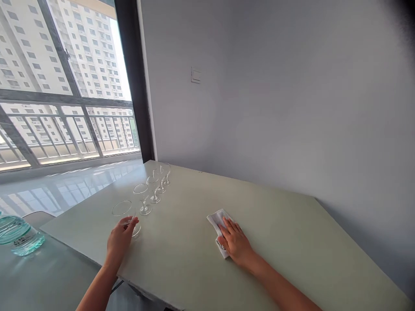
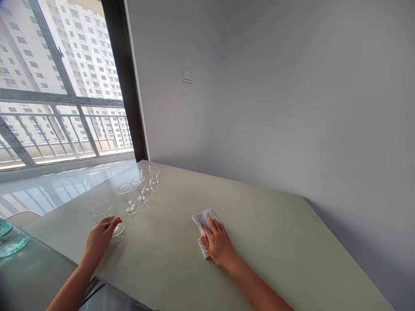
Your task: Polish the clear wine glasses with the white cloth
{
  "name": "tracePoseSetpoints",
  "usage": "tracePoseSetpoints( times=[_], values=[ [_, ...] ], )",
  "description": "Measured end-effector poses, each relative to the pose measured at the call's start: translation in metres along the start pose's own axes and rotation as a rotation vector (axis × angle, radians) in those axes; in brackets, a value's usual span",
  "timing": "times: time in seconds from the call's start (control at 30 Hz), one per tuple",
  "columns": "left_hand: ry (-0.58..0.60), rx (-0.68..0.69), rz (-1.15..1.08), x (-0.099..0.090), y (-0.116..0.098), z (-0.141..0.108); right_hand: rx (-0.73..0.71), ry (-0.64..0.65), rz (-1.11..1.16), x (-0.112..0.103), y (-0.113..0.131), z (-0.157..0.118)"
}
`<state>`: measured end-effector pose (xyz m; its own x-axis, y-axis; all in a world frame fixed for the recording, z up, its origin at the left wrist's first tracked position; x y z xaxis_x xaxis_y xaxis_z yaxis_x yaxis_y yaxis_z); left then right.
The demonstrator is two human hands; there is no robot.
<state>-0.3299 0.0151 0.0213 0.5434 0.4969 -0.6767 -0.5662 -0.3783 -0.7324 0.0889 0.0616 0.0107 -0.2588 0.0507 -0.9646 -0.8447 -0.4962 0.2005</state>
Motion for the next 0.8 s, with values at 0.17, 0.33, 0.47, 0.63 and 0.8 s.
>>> tracePoseSetpoints(
  times=[0.17, 0.33, 0.47, 0.63, 0.8],
  values=[
    [0.004, -0.001, 0.018, 0.002, 0.001, 0.009, -0.107, 0.096, 0.04, -0.003, 0.026, -0.007],
    [-0.008, -0.009, 0.01, 0.0, -0.003, 0.009, -0.197, 0.153, 0.096, 0.001, 0.052, -0.004],
    [0.002, -0.036, 0.028, 0.001, -0.004, 0.009, -0.25, 0.189, 0.119, 0.009, 0.071, 0.007],
    [0.018, -0.066, 0.018, 0.005, 0.0, 0.009, -0.287, 0.194, 0.137, 0.015, 0.089, 0.037],
    [-0.175, -0.094, -0.086, -0.018, 0.005, -0.016, -0.263, 0.193, 0.113, 0.023, 0.071, 0.087]
  ],
)
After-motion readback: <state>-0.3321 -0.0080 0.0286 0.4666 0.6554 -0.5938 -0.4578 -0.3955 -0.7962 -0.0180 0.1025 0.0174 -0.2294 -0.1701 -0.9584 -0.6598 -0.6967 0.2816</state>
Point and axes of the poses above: each hand's wrist, its own z-axis towards the middle knuckle, its own x-axis out of the palm, y = z × x, the point moved 10 cm from there along z, towards the middle knuckle
